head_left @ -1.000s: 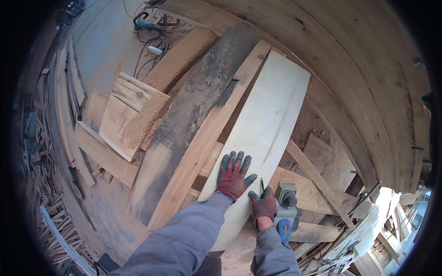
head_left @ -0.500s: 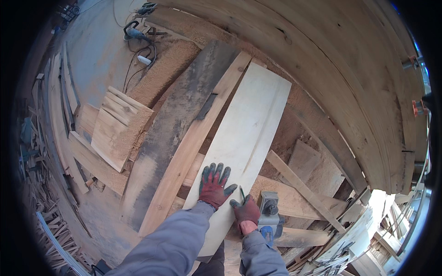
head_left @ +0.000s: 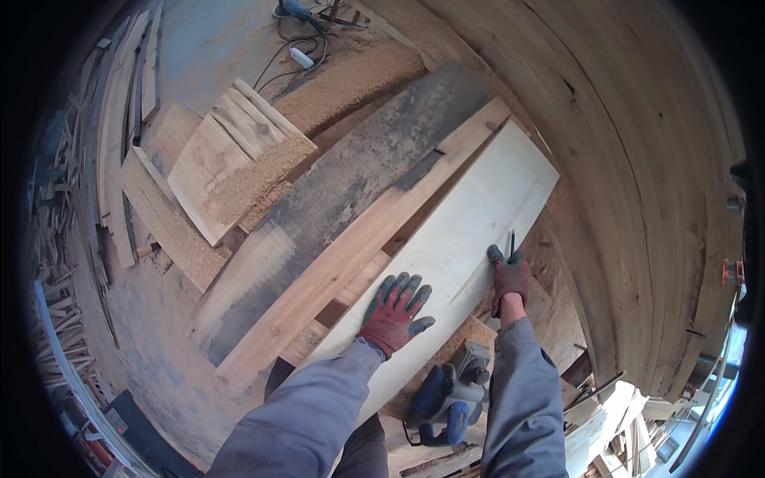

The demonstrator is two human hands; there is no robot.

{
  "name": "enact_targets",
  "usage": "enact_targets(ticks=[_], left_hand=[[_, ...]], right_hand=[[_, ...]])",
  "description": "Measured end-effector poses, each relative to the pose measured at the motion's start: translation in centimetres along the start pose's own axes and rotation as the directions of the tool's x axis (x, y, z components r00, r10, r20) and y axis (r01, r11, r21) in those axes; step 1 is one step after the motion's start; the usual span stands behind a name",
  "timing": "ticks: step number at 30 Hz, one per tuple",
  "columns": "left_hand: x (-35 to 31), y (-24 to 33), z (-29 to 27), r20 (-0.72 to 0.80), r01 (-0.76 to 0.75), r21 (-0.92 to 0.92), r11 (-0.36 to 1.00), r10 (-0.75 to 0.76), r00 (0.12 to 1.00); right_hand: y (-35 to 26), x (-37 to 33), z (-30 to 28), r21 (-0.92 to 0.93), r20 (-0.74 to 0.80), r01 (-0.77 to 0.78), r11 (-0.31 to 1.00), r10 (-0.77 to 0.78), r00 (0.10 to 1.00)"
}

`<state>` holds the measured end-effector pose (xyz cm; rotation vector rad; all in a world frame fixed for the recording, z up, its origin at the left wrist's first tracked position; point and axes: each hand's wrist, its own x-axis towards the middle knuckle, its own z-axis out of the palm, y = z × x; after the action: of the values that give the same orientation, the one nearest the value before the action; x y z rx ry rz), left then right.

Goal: The person puts on gloves and marks a curved wooden piece with a pencil on a workbench. They then walk to retrieve a metal square and place it on a curved wooden piece to check alignment.

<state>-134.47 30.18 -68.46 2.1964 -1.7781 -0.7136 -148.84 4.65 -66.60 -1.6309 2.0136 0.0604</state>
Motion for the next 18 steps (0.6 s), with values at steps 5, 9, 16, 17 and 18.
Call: enact_targets(ticks=[5, 9, 16, 17, 18], left_hand=[[5.5, -1.0, -3.2, -0.178, 0.319, -0.21, 0.924, -0.357, 0.917], [9.3, -1.6, -5.0, 0.145, 0.512, -0.314, 0.799, -0.493, 0.858], [9.2, -1.6, -5.4, 0.102, 0.495, -0.317, 0.809, -0.489, 0.866], [9.2, -1.7, -5.4, 0.129, 0.507, -0.306, 0.805, -0.493, 0.86], [9.3, -1.7, -5.3, 0.147, 0.514, -0.315, 0.798, -0.494, 0.857]], right_hand=[[1.4, 2.3, 0.7, -0.02, 0.027, 0.076, 0.997, -0.075, 0.997], [1.5, 2.5, 0.7, -0.041, 0.003, 0.094, 0.995, -0.094, 0.996], [0.4, 1.3, -0.3, -0.141, -0.005, 0.056, 0.988, -0.057, 0.998], [0.5, 1.4, -0.2, -0.135, -0.008, 0.072, 0.988, -0.074, 0.997], [0.5, 1.5, -0.2, -0.138, -0.016, 0.085, 0.987, -0.088, 0.996]])
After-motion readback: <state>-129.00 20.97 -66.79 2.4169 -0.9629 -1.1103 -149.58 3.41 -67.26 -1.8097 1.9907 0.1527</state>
